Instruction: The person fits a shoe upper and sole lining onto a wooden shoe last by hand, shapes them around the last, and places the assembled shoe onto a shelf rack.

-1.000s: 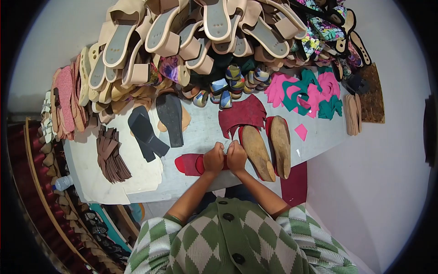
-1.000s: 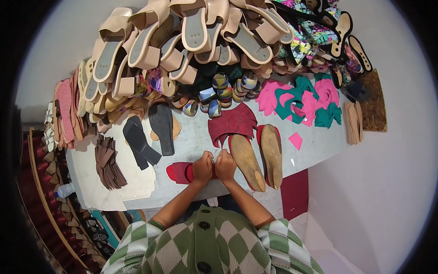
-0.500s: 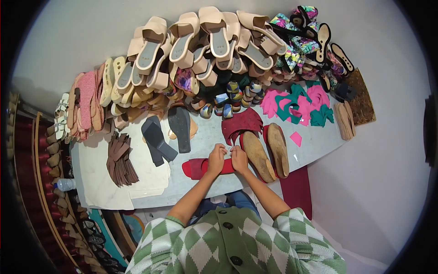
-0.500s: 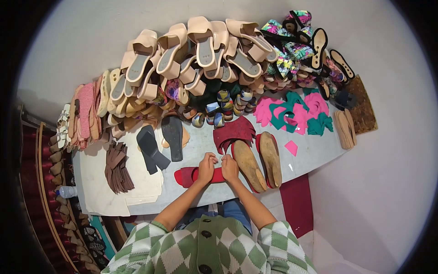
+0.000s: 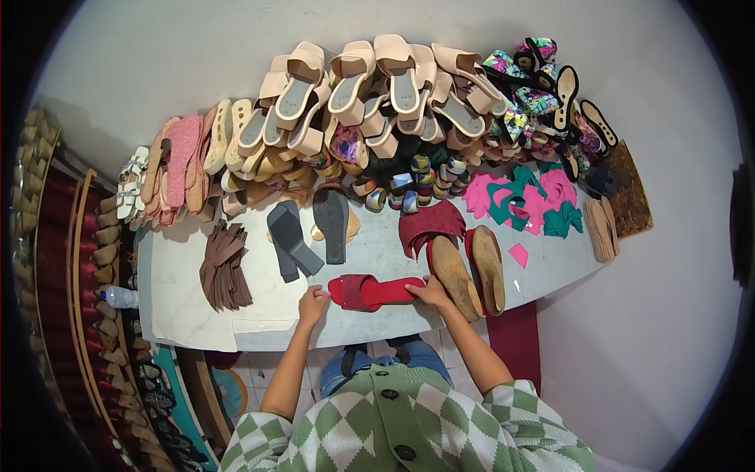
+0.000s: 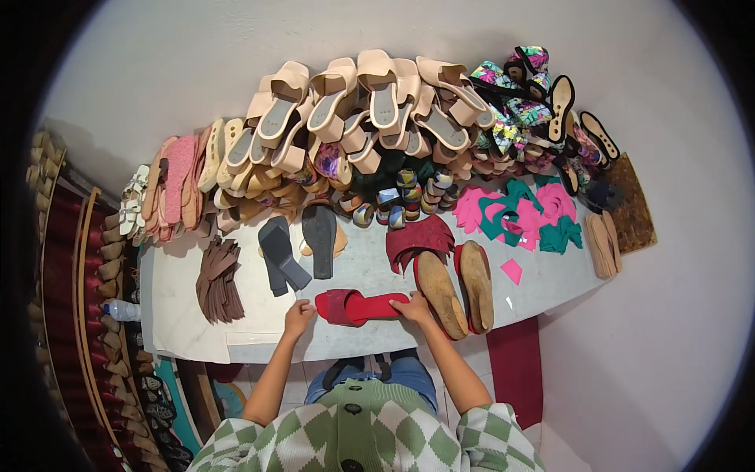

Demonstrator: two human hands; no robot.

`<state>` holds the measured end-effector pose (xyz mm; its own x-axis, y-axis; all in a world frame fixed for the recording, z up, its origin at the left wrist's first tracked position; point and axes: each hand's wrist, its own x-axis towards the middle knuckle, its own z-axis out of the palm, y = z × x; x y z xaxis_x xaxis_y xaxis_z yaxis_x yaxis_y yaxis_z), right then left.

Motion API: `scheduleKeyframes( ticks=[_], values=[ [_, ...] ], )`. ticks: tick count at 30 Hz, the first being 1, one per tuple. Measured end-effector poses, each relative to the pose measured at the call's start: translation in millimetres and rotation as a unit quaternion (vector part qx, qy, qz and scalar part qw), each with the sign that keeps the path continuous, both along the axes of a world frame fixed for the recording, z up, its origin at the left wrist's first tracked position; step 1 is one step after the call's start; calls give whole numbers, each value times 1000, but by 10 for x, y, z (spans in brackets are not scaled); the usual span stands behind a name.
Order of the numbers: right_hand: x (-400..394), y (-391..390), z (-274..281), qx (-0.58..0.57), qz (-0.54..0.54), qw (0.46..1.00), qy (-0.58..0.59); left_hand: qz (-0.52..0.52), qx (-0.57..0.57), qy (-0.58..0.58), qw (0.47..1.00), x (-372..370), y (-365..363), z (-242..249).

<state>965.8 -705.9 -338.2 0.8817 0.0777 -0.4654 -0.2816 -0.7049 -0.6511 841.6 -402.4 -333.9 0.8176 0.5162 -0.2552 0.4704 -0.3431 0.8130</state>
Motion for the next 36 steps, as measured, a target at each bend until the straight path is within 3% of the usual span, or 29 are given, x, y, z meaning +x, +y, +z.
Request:
scheduleKeyframes(
  ticks=[1,4,7,12,15,18,21,26,32,36],
  values=[
    [23,35,-34,-25,4,999,-24,-10,-41,-2,999,8,-4,1],
    [179,3,141,69,19,976,206,18,14,-15,1000,24,-135,59],
    [205,65,548,32,30,972,233,25,64,-8,998,92,-181,63],
    [187,14,518,156,-6,958,242,18,46,31,998,133,-17,-212],
    [198,-69,461,213,-17,942,260,24,-12,53,998,150,44,-262],
    [176,-139,394,245,-15,935,254,80,-232,79,966,174,89,-91],
    [181,-164,452,269,14,928,257,97,-364,51,925,133,102,154],
    [249,-89,746,310,28,909,276,67,-404,49,911,-64,195,510],
    [549,447,909,286,164,894,303,212,-406,-30,889,-632,219,741],
    [561,1212,941,275,295,852,333,335,-403,-104,845,-1365,186,791]
  ],
)
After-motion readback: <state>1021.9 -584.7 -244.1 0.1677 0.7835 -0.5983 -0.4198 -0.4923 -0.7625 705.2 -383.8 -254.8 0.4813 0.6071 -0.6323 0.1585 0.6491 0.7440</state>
